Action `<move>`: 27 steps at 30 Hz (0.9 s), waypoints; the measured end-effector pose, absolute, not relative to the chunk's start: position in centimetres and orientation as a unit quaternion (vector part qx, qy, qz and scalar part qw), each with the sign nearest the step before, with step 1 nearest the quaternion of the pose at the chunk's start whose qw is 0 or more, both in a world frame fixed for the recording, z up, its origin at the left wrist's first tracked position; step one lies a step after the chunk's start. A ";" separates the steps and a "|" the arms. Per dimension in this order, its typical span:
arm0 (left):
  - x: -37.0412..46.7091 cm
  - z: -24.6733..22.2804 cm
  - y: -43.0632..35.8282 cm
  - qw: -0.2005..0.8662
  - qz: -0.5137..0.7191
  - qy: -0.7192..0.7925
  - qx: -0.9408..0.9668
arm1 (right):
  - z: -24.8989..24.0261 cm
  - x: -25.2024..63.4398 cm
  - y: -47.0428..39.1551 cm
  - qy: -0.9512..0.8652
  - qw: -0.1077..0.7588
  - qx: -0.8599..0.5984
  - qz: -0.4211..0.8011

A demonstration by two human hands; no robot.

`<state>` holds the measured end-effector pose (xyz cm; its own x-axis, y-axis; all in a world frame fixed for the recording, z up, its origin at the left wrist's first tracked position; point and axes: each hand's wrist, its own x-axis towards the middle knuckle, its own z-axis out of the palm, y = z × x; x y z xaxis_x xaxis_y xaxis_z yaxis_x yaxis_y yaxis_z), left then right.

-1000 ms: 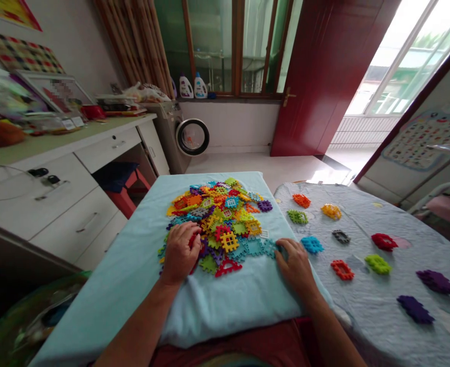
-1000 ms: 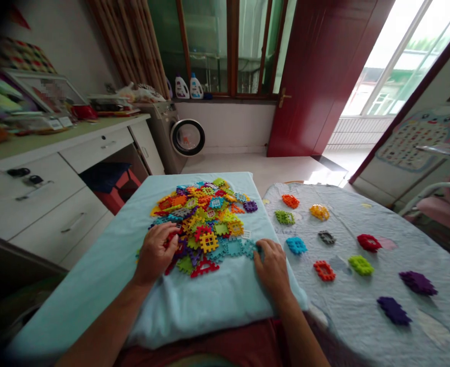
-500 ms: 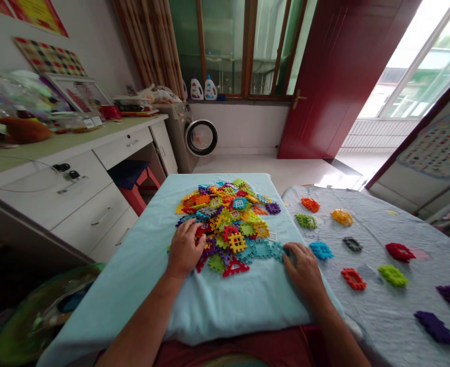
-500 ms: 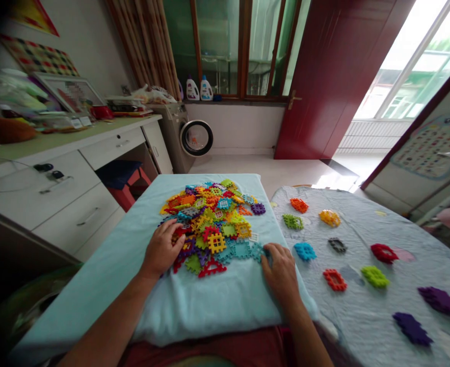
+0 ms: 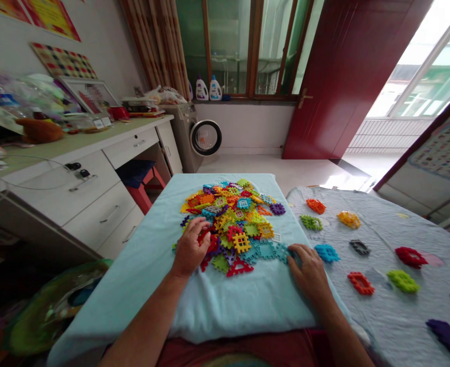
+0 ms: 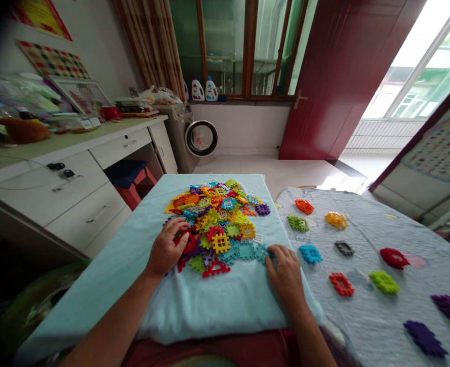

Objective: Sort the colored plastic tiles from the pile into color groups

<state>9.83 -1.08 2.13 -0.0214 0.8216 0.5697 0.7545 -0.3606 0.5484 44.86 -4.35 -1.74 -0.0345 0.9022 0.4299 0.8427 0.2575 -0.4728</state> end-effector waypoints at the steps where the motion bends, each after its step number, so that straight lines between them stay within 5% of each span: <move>1: 9.9 2.1 -1.1 0.045 0.440 0.557 0.703 | -1.7 44.9 -4.4 -0.718 0.336 -0.609 0.043; 10: 8.7 2.1 -0.6 -0.071 0.422 0.634 0.644 | -1.7 44.9 -4.4 -0.719 0.334 -0.608 0.040; 18: 7.6 0.9 0.3 0.038 0.380 0.674 0.633 | -1.7 44.9 -4.3 -0.722 0.330 -0.607 0.043; 27: 7.5 0.7 0.3 0.032 0.391 0.633 0.667 | -1.4 44.7 -4.6 -0.717 0.333 -0.610 0.046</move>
